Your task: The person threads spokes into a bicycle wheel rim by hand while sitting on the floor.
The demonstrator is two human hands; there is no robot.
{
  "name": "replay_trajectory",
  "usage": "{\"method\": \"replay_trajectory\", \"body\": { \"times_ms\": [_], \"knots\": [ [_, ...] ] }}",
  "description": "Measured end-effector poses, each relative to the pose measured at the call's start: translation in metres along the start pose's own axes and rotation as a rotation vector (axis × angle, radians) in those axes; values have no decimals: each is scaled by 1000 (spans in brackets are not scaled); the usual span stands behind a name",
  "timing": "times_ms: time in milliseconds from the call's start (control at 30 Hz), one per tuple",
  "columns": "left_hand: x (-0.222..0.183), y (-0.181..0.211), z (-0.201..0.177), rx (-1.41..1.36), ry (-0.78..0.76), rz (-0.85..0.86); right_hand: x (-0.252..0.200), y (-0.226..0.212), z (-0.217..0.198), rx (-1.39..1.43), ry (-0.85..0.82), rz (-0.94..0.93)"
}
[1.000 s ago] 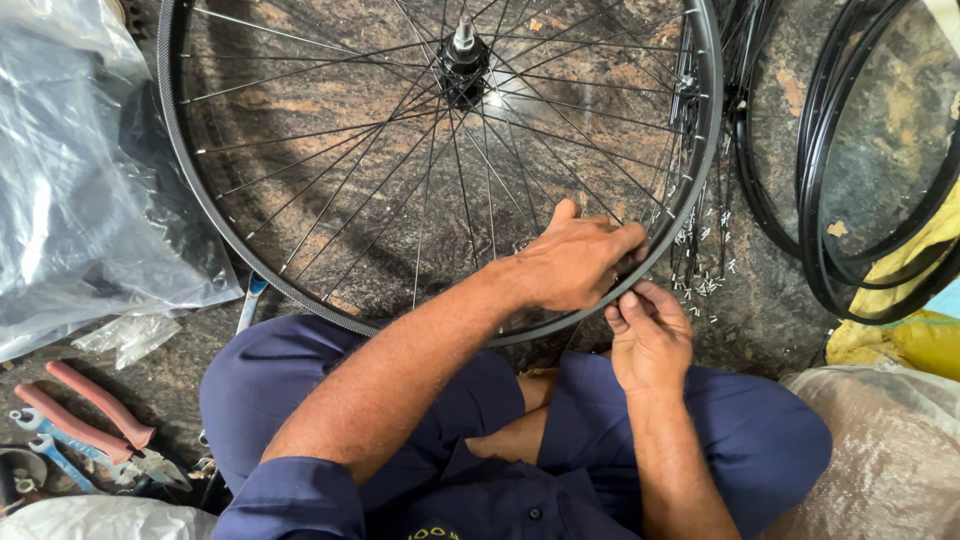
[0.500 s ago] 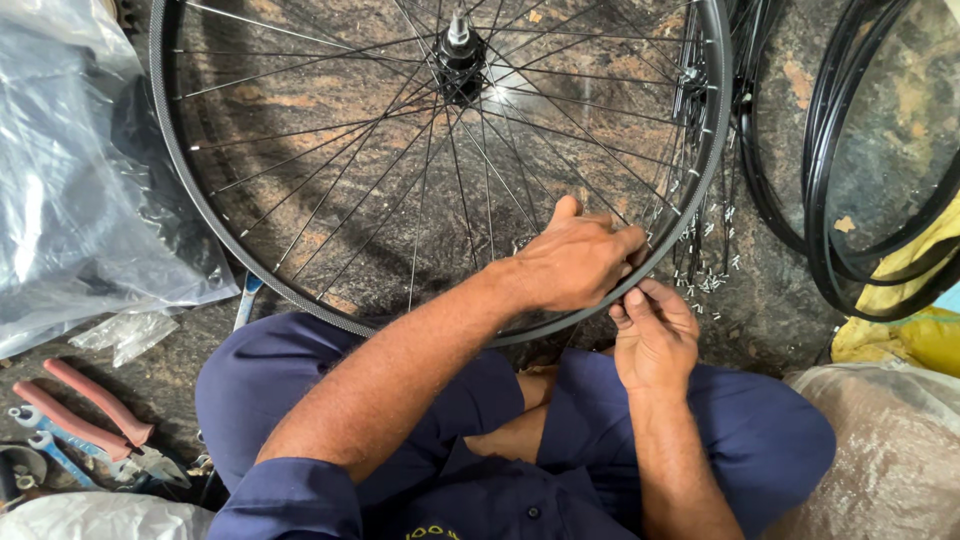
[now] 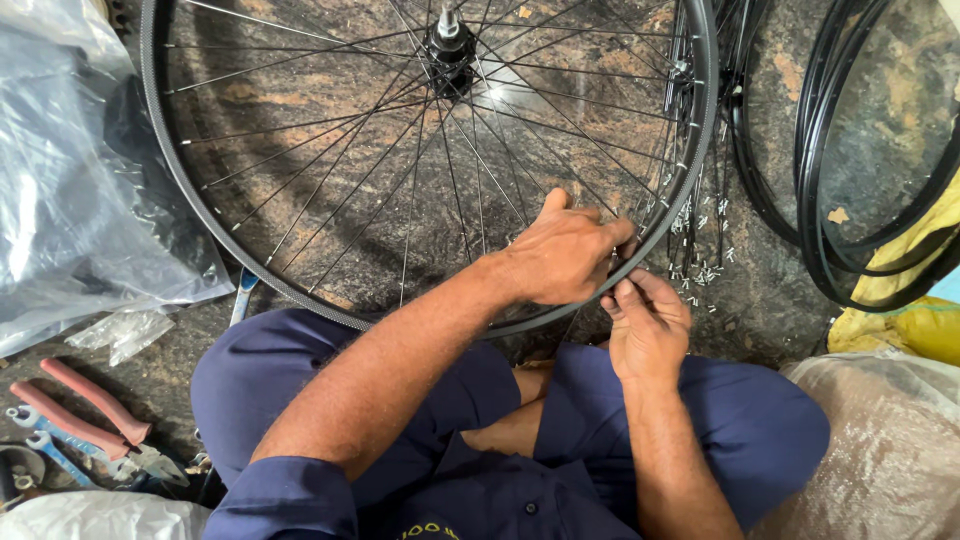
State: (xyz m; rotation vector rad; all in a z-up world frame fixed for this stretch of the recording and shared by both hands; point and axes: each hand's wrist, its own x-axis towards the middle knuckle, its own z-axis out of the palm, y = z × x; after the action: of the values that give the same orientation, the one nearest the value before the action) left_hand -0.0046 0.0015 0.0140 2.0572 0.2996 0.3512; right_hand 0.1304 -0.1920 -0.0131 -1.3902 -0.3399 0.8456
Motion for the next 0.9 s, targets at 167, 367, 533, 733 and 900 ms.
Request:
{"method": "replay_trajectory", "body": {
  "times_ms": [167, 367, 533, 733, 900],
  "knots": [
    [-20, 13, 6, 184, 352, 36, 0, 0, 2, -23, 9, -31],
    [-49, 13, 8, 201, 914, -481, 2, 8, -2, -85, 8, -49],
    [-55, 2, 12, 18, 501, -690, 7, 7, 0, -119, 16, -85],
    [-63, 4, 25, -269, 62, -632, 12, 9, -9, -128, 153, -147],
    [-47, 9, 46, -438, 159, -536, -25, -3, -11, -163, 151, -51]
  ]
}}
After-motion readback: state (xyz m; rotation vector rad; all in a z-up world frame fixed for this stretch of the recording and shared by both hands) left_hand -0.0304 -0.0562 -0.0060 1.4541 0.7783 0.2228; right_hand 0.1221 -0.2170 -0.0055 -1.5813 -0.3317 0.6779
